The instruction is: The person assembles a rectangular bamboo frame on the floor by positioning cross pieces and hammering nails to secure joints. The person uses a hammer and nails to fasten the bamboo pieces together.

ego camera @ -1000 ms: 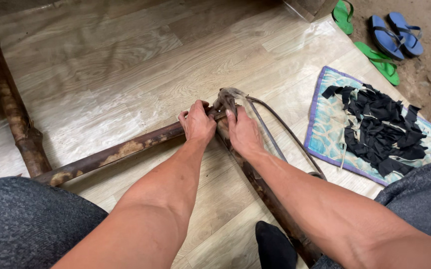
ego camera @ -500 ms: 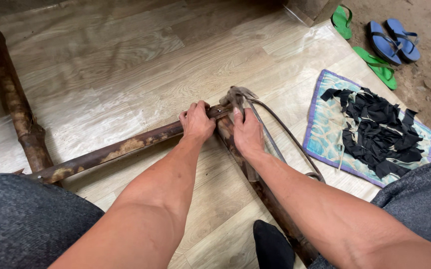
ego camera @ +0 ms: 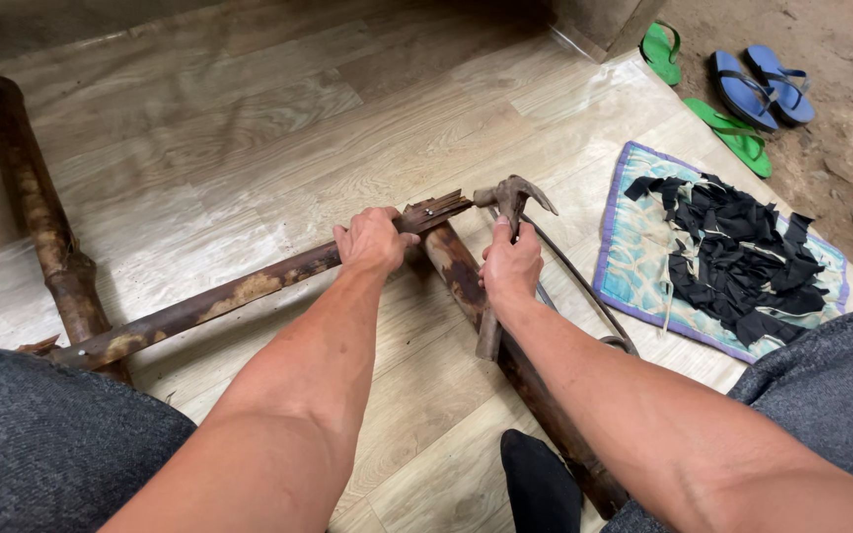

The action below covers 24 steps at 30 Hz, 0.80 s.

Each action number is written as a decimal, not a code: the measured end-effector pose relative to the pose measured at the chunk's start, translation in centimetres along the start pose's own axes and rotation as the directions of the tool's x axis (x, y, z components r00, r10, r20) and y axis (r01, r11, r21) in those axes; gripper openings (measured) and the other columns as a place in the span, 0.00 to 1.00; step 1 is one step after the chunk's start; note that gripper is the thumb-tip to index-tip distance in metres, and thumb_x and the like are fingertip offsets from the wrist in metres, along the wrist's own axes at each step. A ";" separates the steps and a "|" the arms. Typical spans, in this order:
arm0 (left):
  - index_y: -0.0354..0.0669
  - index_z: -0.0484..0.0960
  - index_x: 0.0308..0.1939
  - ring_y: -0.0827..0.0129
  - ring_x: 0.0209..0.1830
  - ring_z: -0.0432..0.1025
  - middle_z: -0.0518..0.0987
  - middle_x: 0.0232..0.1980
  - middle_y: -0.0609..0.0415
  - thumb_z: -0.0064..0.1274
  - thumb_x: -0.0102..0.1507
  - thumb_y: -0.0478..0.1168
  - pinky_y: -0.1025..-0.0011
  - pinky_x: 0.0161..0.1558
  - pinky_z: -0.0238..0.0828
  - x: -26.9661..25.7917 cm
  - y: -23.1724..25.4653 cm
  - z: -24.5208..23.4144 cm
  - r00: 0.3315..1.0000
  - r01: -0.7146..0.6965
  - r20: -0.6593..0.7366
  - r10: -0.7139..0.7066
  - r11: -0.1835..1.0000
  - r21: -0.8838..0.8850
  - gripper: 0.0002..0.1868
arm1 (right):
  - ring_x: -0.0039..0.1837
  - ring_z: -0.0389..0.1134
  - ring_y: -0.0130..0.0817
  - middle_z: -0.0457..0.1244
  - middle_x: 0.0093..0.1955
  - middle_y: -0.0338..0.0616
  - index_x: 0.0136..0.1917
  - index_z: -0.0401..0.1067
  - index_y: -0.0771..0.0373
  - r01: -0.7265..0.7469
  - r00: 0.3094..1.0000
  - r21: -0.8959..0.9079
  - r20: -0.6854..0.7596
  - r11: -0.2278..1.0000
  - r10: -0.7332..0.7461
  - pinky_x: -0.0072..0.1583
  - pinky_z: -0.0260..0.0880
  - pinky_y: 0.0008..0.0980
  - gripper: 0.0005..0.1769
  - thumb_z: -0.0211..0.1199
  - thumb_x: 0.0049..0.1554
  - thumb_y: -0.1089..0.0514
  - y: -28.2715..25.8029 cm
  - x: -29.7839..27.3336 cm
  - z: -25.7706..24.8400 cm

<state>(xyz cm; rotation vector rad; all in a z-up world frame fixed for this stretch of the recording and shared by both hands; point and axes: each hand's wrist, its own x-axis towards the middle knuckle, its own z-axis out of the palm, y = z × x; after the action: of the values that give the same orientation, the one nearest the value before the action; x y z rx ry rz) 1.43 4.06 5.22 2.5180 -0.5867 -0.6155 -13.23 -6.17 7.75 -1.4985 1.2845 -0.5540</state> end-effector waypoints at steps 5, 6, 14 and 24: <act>0.57 0.80 0.63 0.58 0.66 0.66 0.76 0.63 0.50 0.66 0.57 0.55 0.51 0.68 0.46 0.7 -0.8 0.0 0.997 -0.012 -0.073 0.016 0.998 0.056 0.30 | 0.36 0.70 0.38 0.69 0.37 0.48 0.56 0.74 0.63 0.000 1.000 -0.235 0.024 0.972 0.006 0.44 0.71 0.42 0.21 0.57 0.62 0.43 0.9 0.4 -0.9; 0.56 0.80 0.63 0.58 0.67 0.65 0.75 0.64 0.50 0.65 0.58 0.56 0.49 0.68 0.45 0.9 -1.2 -0.2 0.993 -0.033 -0.110 0.041 0.997 0.073 0.30 | 0.40 0.73 0.41 0.71 0.40 0.50 0.56 0.76 0.63 0.020 0.999 -0.301 0.035 0.953 -0.010 0.48 0.72 0.43 0.22 0.58 0.61 0.43 1.3 0.4 -1.2; 0.50 0.79 0.61 0.57 0.69 0.62 0.75 0.62 0.50 0.62 0.61 0.53 0.43 0.68 0.45 2.5 -2.7 -1.6 0.975 -0.060 -0.205 0.083 0.992 0.113 0.27 | 0.66 0.67 0.50 0.68 0.61 0.51 0.67 0.71 0.51 0.189 0.980 -0.536 0.152 0.823 -0.127 0.65 0.65 0.45 0.30 0.68 0.53 0.45 3.4 1.9 -2.2; 0.51 0.75 0.64 0.57 0.70 0.60 0.71 0.65 0.51 0.54 0.60 0.33 0.48 0.71 0.42 0.8 -7.6 -0.1 0.965 0.018 -0.262 0.005 0.996 0.086 0.27 | 0.68 0.63 0.50 0.63 0.66 0.49 0.68 0.69 0.52 0.293 0.954 -0.588 0.231 0.754 -0.191 0.66 0.63 0.47 0.29 0.70 0.55 0.48 5.9 3.1 -1.2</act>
<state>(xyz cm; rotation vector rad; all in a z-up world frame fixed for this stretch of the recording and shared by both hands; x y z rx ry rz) 4.34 9.71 0.91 2.6264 -0.5176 -0.2557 -15.79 -8.81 2.07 -2.2375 1.2079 -0.1574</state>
